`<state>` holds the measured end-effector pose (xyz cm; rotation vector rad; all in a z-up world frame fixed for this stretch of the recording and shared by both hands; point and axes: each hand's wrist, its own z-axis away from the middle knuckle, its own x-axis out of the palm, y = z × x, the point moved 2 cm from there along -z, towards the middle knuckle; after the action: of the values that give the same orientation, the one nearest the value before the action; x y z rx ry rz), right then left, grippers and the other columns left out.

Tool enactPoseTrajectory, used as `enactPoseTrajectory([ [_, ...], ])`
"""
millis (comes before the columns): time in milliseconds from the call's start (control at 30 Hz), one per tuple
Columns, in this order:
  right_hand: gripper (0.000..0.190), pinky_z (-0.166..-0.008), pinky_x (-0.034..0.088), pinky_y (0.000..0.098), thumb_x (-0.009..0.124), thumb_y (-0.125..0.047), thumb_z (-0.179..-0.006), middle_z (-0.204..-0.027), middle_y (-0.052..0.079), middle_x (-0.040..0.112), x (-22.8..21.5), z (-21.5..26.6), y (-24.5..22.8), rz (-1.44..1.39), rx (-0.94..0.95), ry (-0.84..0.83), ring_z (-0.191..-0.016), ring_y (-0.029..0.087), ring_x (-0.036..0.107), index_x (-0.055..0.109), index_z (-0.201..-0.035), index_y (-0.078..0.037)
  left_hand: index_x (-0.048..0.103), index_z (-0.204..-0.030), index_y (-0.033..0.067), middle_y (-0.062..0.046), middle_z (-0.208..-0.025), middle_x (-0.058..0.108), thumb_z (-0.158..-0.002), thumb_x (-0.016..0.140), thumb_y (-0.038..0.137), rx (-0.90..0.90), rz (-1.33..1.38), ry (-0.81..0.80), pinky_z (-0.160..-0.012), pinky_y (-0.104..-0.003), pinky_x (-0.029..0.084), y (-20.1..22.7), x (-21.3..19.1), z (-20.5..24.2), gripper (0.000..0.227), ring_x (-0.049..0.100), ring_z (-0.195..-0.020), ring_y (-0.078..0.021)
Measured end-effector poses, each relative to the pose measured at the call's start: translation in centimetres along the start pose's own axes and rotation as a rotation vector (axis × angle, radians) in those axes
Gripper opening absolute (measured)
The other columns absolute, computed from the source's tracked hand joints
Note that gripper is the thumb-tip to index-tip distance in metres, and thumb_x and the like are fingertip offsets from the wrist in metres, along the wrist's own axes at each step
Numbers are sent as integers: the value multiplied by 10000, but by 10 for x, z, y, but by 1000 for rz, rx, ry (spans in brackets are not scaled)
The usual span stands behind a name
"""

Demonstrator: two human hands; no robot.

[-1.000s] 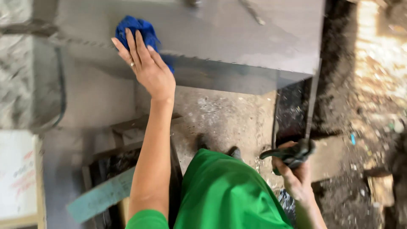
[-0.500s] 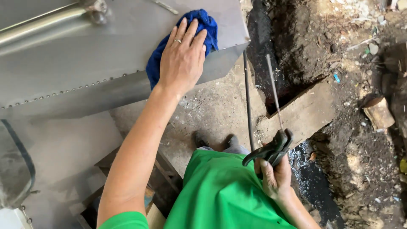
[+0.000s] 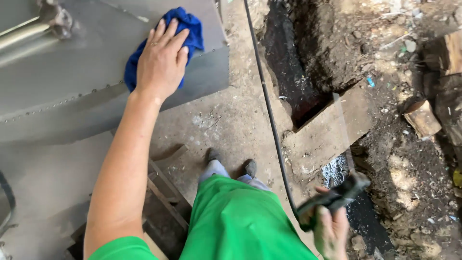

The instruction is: Wipe metal surfaces and perform spot welding on a metal fabrication project.

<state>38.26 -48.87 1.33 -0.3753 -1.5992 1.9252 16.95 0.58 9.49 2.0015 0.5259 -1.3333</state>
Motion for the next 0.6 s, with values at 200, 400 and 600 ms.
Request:
enactPoseTrajectory([
  [200, 467, -501, 436, 341, 552, -159, -1038, -755, 89, 539, -46, 49, 38, -189, -31, 201, -595, 194, 534, 472, -1455, 35, 624, -1422, 35, -225, -1532, 505, -1064, 565, 206, 42, -49, 49, -1216, -493, 288, -16, 11, 6, 401, 411, -1445, -420],
  [400, 448, -573, 473, 306, 561, -119, -1015, -793, 98, 619, 19, 19, 36, -47, -113, 29, -621, 155, 573, 481, -1429, 31, 647, -1370, 71, -180, -1524, 519, -1043, 575, 226, 32, 30, -4, -1201, -470, 301, -24, 1, 8, 369, 426, -1438, -390],
  [600, 438, -611, 437, 227, 595, -153, -1003, -739, 50, 607, 99, -30, 22, 142, -74, -141, -628, 95, 536, 492, -1391, 20, 659, -1346, 82, -134, -1517, 540, -1042, 594, 261, 47, -11, 23, -1208, -432, 331, -48, -22, 43, 360, 447, -1436, -352],
])
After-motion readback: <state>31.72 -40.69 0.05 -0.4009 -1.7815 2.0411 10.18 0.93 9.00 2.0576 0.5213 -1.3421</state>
